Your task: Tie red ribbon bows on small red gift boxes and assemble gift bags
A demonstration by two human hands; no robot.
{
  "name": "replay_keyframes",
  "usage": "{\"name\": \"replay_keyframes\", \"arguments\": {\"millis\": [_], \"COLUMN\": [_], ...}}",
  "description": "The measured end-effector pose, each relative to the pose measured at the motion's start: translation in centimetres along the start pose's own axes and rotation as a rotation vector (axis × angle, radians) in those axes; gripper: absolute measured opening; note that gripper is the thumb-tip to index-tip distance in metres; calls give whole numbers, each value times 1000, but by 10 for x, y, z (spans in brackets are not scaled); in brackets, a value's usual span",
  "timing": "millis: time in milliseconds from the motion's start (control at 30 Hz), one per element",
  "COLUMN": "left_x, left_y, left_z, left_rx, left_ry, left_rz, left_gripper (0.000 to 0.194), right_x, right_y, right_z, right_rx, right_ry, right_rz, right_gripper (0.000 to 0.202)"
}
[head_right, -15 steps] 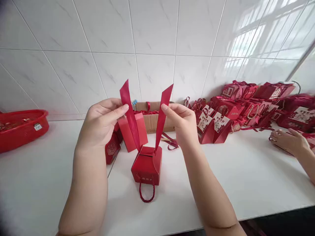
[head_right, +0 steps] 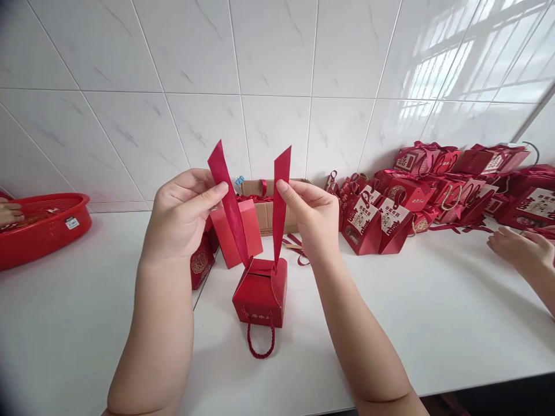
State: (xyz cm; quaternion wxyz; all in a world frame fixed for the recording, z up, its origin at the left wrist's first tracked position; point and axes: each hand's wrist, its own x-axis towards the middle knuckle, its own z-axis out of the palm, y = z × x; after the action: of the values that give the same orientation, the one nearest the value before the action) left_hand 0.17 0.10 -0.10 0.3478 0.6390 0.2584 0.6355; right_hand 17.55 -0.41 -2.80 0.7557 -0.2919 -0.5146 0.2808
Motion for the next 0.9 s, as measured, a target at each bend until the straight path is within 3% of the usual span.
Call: {"name": "replay_keyframes", "arguments": {"millis": [333, 767, 900], "left_x": [1, 0, -2], "left_y": [2, 4, 4], "left_z": [-4, 2, 7], "left_rx": [27, -39, -74], "left_ry": [55, 11, -13], "left_rz": [15, -33, -25], "left_gripper": [16, 15, 15], "right_x": [-2, 0, -1], "right_y": [-4, -2, -3], "right_z": [3, -1, 0], "right_rx": [-13, 22, 56], "right_ry": [-38, -15, -67], "right_rz": [-20, 14, 50], "right_gripper": [10, 13, 18]}}
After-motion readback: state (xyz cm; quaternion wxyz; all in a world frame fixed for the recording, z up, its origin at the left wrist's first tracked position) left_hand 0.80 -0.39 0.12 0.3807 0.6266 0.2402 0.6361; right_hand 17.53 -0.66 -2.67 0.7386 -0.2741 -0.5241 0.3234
